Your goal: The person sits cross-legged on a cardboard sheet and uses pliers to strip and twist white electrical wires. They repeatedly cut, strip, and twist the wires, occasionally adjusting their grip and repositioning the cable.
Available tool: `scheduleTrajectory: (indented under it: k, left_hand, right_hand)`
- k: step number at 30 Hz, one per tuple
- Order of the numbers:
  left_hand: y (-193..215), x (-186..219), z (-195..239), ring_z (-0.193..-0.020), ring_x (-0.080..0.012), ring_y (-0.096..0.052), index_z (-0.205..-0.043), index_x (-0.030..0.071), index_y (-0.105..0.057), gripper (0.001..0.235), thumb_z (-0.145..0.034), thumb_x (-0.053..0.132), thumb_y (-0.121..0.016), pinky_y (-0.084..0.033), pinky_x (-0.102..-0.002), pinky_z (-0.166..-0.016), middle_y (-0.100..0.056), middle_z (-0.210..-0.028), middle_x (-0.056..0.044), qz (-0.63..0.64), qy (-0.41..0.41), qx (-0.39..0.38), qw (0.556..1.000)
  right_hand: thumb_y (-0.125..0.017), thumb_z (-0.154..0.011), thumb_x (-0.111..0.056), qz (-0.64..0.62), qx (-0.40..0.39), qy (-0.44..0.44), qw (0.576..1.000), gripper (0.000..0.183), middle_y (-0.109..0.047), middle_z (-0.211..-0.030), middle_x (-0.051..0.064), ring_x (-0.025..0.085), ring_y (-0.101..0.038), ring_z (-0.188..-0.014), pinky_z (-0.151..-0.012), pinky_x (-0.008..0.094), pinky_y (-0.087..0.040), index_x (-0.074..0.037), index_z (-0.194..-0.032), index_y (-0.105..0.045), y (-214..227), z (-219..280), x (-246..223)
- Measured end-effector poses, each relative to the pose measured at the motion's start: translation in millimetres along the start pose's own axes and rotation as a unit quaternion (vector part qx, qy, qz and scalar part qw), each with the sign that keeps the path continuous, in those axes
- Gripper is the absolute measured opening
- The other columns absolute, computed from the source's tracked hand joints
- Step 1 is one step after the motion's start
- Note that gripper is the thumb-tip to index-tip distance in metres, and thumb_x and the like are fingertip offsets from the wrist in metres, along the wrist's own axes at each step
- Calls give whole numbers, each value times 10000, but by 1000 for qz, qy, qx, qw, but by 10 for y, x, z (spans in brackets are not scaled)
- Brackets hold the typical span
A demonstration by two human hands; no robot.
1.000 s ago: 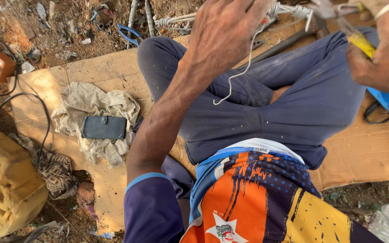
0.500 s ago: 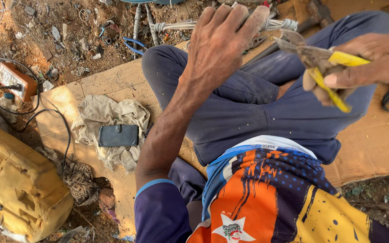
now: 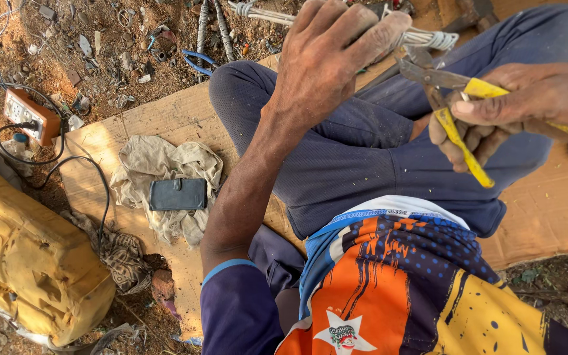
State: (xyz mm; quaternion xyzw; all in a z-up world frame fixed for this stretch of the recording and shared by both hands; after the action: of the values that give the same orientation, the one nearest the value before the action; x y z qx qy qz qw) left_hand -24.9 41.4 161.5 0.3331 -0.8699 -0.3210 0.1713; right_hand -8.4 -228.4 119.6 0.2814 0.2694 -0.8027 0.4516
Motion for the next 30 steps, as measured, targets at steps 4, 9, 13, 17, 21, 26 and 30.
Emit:
scheduleTrajectory:
  k: [4, 9, 13, 17, 21, 26, 30]
  left_hand:
    - [-74, -48, 24, -1071, -163, -598, -1382, 184, -626, 400, -993, 102, -675, -507, -376, -1030, -612, -1064, 43, 10, 19, -1, 1000]
    - [-201, -52, 99, -1033, -171, -612, -1360, 185, -654, 384, -1001, 58, -696, -512, -383, -999, -625, -1015, 40, 11, 37, -22, 999]
    - [-299, -69, 101, -1047, -161, -621, -1366, 192, -645, 411, -991, 45, -724, -523, -380, -1027, -631, -1034, 45, 25, 47, -7, 999]
    - [-355, -124, 168, -1104, -179, -626, -1364, 207, -647, 495, -931, -22, -711, -527, -375, -1036, -652, -1104, 21, 41, 66, -3, 997]
    - [-425, -180, 194, -1108, -197, -635, -1332, 197, -664, 538, -859, -58, -699, -529, -383, -1016, -674, -1100, 13, 67, 54, -13, 996]
    - [-513, -233, 140, -1086, -181, -640, -1296, 181, -678, 462, -895, -48, -684, -521, -398, -999, -686, -1107, 5, 33, 13, 10, 999]
    - [-500, -368, 78, -1055, -204, -661, -1286, 172, -690, 459, -879, -40, -688, -528, -398, -924, -720, -1127, -13, 54, -12, -16, 998]
  right_hand:
    - [-530, -985, -552, 10, -20, 1, 1000, 612, -647, -1053, 176, 325, -645, -1010, -830, 517, -588, 6, -1206, -652, 5, -47, 14]
    - [-505, -1021, -545, 9, -7, 8, 1000, 600, -639, -1050, 187, 327, -644, -1013, -835, 519, -586, 16, -1204, -615, 13, -59, 29]
    - [-497, -1009, -535, -6, 22, 2, 1000, 615, -649, -1040, 187, 321, -657, -985, -815, 512, -621, 19, -1234, -640, 31, -61, 0]
    - [-493, -1027, -506, -8, 22, 17, 1000, 593, -655, -1028, 188, 321, -664, -976, -811, 500, -605, 28, -1233, -644, 34, -80, -27]
    - [-492, -1033, -474, -11, 22, 23, 999, 550, -655, -1002, 174, 302, -669, -927, -775, 489, -629, 33, -1182, -648, 54, -130, -45]
    - [-466, -1039, -491, 23, 57, -4, 998, 534, -630, -913, 152, 286, -680, -808, -726, 466, -621, 16, -1047, -634, 192, -208, 13]
    - [-496, -1086, -477, 40, 53, 50, 997, 518, -588, -836, 149, 276, -616, -745, -639, 459, -571, 13, -952, -598, 279, -246, 15]
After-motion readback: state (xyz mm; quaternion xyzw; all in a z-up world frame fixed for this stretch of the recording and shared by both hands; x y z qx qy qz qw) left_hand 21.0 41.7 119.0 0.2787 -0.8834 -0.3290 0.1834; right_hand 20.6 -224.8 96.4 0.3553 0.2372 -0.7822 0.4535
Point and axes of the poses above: each hand's wrist, its own z-axis away from the middle knuckle, its own y-axis out of the back of the hand, x = y × z, the point moved 4 cm from there along -z, towards the middle knuckle
